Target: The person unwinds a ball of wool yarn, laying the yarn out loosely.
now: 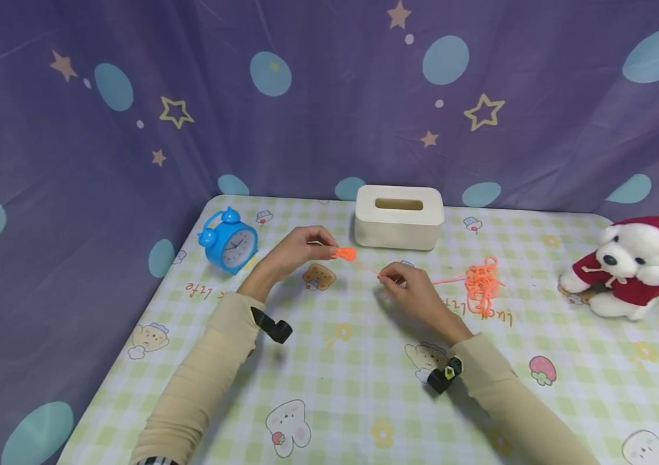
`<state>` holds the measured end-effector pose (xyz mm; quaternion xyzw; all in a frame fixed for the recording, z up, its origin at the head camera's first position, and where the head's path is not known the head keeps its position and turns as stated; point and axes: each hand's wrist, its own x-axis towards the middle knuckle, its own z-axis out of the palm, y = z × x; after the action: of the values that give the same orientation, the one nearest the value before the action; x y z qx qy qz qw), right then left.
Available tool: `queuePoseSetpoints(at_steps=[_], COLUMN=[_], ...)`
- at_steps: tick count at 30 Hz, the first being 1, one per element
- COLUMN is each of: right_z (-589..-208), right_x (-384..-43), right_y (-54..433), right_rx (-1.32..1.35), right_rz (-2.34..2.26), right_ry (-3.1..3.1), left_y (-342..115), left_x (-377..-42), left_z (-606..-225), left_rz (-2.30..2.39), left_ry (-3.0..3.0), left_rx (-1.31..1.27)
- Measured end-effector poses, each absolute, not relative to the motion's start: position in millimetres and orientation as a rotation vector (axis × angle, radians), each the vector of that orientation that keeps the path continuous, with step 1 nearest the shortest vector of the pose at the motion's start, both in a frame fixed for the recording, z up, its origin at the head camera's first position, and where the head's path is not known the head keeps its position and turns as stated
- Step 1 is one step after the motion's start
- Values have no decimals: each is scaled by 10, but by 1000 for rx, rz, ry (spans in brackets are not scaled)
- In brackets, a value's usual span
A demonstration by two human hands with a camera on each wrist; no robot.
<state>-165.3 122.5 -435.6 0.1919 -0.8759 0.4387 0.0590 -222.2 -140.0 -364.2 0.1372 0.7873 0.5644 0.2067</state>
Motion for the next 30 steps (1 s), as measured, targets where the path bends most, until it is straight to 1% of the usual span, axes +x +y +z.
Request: queuePoseSetpoints(at_steps=[4, 11, 30], right_z=[-4341, -4197, -4144], right_x=[-1669, -1678, -1641], right_y=[1401, 1616, 2092], right_rx=[481, 371, 215], right_rz=[1321, 1293, 1175], right_ry=[-2633, -2587, -2504], left_y=[-1402, -1402, -1423], left_x=[-2232, -2228, -2245], left_z=[-3650, -3654, -3666], left_rz=[1563, 1565, 1572], left_ry=[2206, 2203, 2207], left_rx=[393, 396, 382])
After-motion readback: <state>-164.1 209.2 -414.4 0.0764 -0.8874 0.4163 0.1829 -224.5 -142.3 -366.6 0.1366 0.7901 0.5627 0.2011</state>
